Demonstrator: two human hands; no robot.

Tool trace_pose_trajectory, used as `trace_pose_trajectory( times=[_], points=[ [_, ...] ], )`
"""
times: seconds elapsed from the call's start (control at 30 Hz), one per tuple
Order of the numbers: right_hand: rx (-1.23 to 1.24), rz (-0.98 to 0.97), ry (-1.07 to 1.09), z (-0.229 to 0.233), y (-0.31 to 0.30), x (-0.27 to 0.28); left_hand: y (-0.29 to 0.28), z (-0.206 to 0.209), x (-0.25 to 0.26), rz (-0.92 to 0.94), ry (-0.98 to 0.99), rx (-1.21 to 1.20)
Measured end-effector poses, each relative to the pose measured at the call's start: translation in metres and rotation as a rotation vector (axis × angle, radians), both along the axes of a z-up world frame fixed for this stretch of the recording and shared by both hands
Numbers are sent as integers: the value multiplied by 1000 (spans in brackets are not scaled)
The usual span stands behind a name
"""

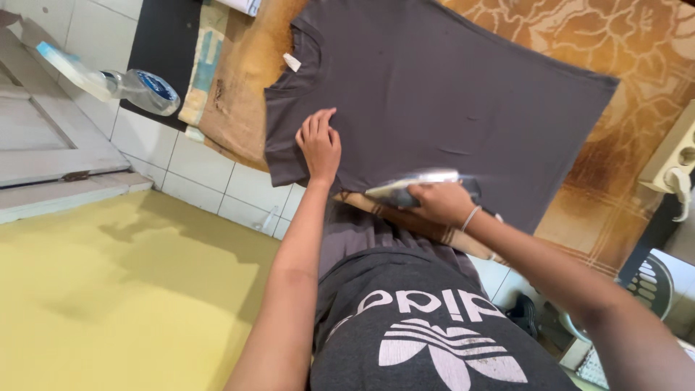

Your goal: The person irons a dark gray t-shirt on a patterned ironing board. They use an electric iron to smooth the sleeves, body, and collar, repeatedly adjusting and flipping the garment to cover all areas.

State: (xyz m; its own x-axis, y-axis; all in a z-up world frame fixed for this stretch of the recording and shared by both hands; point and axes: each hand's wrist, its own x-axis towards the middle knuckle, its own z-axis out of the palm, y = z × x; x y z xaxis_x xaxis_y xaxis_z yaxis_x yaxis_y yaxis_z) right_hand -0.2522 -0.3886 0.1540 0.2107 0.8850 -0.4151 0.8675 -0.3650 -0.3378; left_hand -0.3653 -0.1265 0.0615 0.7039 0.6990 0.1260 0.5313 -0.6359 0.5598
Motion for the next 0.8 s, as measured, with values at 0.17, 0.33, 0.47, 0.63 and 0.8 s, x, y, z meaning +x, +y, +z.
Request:
trace_pose_trajectory(
  times=[0.17, 0.33, 0.47, 0.63, 0.8],
  points=[
    [-140, -109, -41, -4, 66, 48, 50, 1, 34, -52, -13, 62],
    [197, -146, -227, -19, 139, 123, 112, -20, 87, -141, -15, 160],
    [292, -219, -381, -37, 185, 182, 151, -34, 127, -354, 123, 144],
    [352, -370, -339, -30, 210, 212, 182, -42, 149, -463, 402, 116],
    [210, -500, -48, -11, 196, 154, 191, -49, 141, -478, 318, 284]
  ],
)
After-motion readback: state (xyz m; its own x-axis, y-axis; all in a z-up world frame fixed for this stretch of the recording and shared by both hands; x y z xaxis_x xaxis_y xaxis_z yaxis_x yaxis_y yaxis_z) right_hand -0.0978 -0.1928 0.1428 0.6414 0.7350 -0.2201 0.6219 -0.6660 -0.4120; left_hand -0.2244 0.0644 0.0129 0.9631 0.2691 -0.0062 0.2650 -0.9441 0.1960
